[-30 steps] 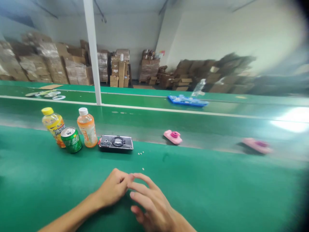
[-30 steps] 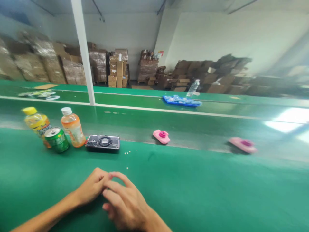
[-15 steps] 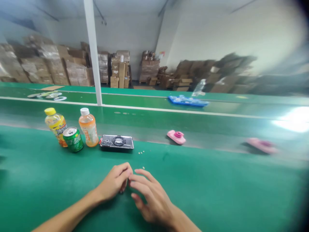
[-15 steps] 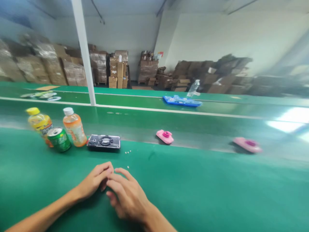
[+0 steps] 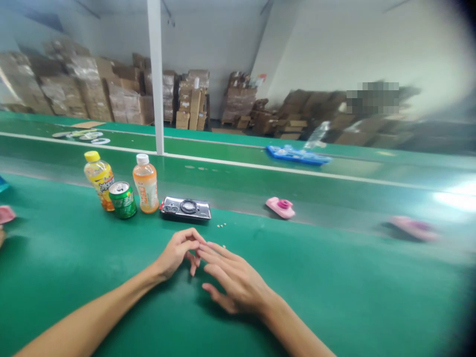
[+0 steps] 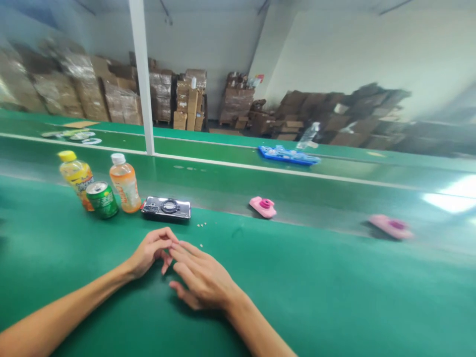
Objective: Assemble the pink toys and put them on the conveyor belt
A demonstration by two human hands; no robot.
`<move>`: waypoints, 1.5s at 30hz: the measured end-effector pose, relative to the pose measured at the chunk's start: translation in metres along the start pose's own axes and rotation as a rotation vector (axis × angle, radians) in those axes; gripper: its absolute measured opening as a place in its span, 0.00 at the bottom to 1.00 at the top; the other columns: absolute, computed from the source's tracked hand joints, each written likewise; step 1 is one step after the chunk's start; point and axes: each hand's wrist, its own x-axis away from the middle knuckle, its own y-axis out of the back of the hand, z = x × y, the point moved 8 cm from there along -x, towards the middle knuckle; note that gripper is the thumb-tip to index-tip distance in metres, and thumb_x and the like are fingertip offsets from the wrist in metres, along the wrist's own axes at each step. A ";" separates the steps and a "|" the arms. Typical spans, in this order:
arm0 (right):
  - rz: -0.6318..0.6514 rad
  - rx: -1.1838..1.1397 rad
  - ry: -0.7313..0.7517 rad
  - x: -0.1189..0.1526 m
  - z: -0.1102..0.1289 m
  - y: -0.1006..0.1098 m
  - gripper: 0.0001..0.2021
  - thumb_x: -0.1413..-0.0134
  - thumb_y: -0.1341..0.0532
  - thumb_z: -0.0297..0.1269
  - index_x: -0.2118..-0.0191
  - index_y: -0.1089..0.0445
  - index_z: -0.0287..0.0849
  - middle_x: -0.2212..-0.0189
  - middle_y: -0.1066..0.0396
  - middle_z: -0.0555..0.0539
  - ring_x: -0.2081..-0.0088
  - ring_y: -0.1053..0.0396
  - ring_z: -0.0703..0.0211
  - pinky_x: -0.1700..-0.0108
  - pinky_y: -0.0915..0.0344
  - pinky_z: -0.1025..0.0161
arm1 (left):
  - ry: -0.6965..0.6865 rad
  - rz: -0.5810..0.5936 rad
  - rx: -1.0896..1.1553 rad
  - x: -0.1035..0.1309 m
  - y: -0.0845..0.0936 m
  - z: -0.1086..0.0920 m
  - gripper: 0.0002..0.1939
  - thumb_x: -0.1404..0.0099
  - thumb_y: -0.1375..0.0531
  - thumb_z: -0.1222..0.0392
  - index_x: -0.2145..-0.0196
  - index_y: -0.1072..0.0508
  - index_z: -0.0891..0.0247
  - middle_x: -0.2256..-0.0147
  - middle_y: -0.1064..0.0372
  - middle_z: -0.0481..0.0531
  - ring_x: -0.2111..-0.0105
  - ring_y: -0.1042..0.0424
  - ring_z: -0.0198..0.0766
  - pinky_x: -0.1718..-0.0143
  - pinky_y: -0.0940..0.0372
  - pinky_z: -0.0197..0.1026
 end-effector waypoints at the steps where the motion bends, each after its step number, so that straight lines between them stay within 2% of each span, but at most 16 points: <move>1: 0.014 0.004 0.001 0.001 -0.001 -0.001 0.07 0.34 0.42 0.31 0.55 0.29 0.37 0.47 0.23 0.34 0.37 0.31 0.52 0.32 0.36 0.51 | 0.003 0.004 0.016 0.000 0.000 0.000 0.18 0.42 0.34 0.45 0.67 0.31 0.63 0.81 0.33 0.44 0.85 0.35 0.32 0.86 0.37 0.34; 7: 0.023 0.046 0.020 0.003 -0.003 -0.003 0.08 0.34 0.43 0.31 0.60 0.27 0.35 0.46 0.24 0.32 0.36 0.33 0.52 0.31 0.38 0.53 | 0.005 0.015 0.064 0.000 0.001 0.000 0.18 0.41 0.32 0.48 0.65 0.29 0.65 0.80 0.31 0.45 0.84 0.33 0.32 0.86 0.34 0.33; 14: 0.034 0.107 0.070 0.006 0.001 -0.006 0.07 0.36 0.42 0.29 0.62 0.27 0.34 0.47 0.23 0.31 0.37 0.32 0.50 0.32 0.36 0.52 | 0.031 0.012 0.124 0.000 -0.002 -0.001 0.17 0.44 0.29 0.52 0.68 0.29 0.65 0.79 0.31 0.46 0.82 0.31 0.33 0.86 0.34 0.32; 22: -0.021 0.142 0.145 0.008 0.006 -0.005 0.09 0.35 0.44 0.28 0.63 0.26 0.33 0.50 0.22 0.33 0.35 0.35 0.49 0.31 0.38 0.54 | 0.100 -0.031 0.238 0.004 -0.004 0.004 0.12 0.46 0.32 0.56 0.71 0.30 0.64 0.78 0.33 0.44 0.84 0.35 0.29 0.87 0.37 0.30; 27: -0.025 0.134 0.140 0.008 0.006 -0.005 0.08 0.35 0.43 0.28 0.63 0.26 0.35 0.48 0.22 0.34 0.34 0.37 0.51 0.32 0.36 0.55 | 0.125 -0.018 0.272 0.005 -0.004 0.005 0.10 0.46 0.33 0.57 0.71 0.30 0.64 0.78 0.34 0.44 0.84 0.34 0.30 0.87 0.36 0.32; 37: -0.017 0.082 0.111 0.007 0.005 -0.003 0.08 0.36 0.43 0.26 0.64 0.26 0.34 0.48 0.23 0.32 0.34 0.37 0.51 0.30 0.39 0.54 | 0.115 0.011 0.305 0.005 -0.005 0.006 0.10 0.45 0.33 0.58 0.71 0.29 0.65 0.77 0.33 0.45 0.84 0.32 0.31 0.86 0.33 0.32; 45: -0.014 0.061 0.096 0.009 0.003 -0.004 0.05 0.39 0.41 0.25 0.61 0.27 0.35 0.47 0.23 0.32 0.35 0.34 0.51 0.32 0.35 0.53 | 0.092 0.052 0.310 0.004 -0.007 0.007 0.10 0.42 0.32 0.59 0.69 0.30 0.64 0.78 0.31 0.45 0.83 0.29 0.33 0.84 0.31 0.34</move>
